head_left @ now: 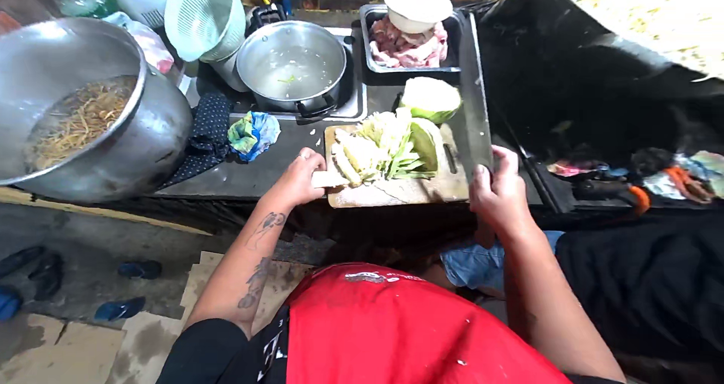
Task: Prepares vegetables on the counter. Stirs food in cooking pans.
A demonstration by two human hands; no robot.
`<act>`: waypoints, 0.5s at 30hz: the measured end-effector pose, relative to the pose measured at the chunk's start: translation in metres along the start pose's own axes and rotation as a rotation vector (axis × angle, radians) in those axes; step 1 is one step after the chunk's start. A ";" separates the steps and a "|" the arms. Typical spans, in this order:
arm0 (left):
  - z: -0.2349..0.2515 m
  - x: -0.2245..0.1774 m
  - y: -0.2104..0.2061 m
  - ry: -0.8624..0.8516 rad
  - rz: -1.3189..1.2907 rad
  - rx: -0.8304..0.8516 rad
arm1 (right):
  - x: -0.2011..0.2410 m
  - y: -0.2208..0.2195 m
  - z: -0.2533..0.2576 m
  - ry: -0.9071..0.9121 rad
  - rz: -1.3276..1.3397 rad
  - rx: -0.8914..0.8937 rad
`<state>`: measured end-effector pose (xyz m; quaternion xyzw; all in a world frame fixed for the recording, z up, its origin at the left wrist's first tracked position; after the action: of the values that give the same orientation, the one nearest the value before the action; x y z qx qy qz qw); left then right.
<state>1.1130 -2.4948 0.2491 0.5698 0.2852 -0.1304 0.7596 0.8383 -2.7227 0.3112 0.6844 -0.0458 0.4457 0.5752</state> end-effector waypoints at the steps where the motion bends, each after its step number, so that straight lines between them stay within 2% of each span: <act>1: -0.001 -0.001 0.001 -0.009 -0.019 0.000 | -0.018 0.010 0.005 -0.061 -0.060 -0.059; 3: -0.004 -0.001 0.007 -0.009 -0.066 -0.028 | -0.049 0.022 0.015 -0.214 -0.188 -0.113; 7: -0.017 0.017 0.033 0.139 -0.035 -0.178 | -0.100 0.019 0.044 -0.475 -0.475 -0.035; 11: -0.019 0.047 0.054 0.417 0.133 -0.176 | -0.119 0.003 0.074 -0.471 -0.676 0.011; 15: -0.012 0.068 0.055 0.491 0.199 -0.135 | -0.121 -0.003 0.090 -0.409 -0.670 0.027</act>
<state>1.1927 -2.4574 0.2507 0.5578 0.4116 0.1060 0.7129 0.8178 -2.8505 0.2339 0.7435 0.0723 0.0884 0.6589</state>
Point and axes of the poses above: each hand's wrist, its own z-axis towards the middle knuckle, its own y-axis out of the back of the hand, x = y × z, the point moved 10 cm from there along z, towards the middle knuckle, and after that the axes turned 11 degrees about -y, right-handed, at the moved point
